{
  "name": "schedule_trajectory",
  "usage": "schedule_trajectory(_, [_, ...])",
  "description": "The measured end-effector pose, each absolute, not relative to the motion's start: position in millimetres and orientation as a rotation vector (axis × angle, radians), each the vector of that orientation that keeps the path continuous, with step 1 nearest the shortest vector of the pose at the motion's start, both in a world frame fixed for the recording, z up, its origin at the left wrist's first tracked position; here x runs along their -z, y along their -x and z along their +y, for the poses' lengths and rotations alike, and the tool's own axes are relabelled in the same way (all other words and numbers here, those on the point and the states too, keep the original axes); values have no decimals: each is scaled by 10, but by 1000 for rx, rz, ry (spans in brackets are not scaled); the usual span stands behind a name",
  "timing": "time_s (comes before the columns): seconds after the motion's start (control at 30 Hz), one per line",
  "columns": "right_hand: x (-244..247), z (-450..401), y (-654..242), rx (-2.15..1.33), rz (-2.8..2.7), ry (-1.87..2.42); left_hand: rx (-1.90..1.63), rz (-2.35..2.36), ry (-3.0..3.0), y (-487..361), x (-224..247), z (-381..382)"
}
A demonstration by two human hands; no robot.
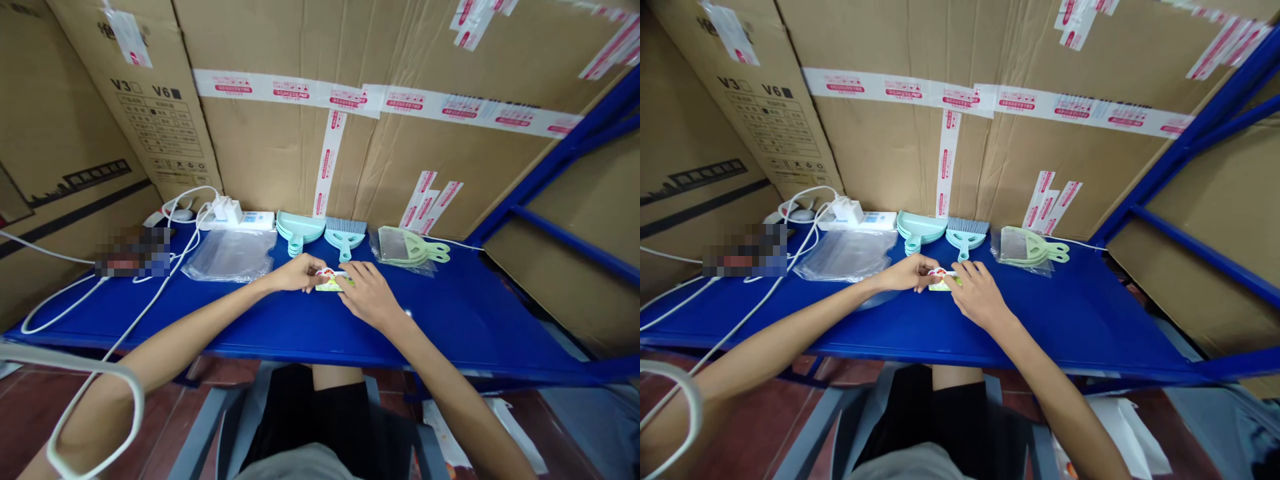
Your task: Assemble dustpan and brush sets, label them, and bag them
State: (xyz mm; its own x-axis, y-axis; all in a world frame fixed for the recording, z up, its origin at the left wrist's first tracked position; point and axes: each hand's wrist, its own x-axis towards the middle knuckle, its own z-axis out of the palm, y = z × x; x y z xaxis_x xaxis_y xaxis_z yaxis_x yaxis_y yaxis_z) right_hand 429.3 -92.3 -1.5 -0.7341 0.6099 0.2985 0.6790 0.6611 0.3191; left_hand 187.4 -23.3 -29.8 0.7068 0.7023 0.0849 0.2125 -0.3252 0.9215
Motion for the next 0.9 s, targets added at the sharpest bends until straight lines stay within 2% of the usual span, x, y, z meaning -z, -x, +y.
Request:
schedule_trajectory(0.2, [-24, -1026, -4414, 571, -2694, 1351, -686, 690, -1728, -1892, 262, -233])
schedule_trajectory(0.43, [-63, -1312, -5272, 428, -2374, 2219, -702, 801, -1814, -1873, 309, -162])
schedule_trajectory(0.67, [-97, -1290, -5414, 342, -2355, 2477, -674, 800, -1844, -1896, 341, -176])
schedule_trajectory(0.8, [-452, -1179, -5350, 250, -2188, 2575, -666, 819, -1860, -1892, 316, -193])
schedule_trajectory(0.9, [-793, -782, -5541, 258, -1904, 2526, -661, 817, -1876, -1897, 310, -200])
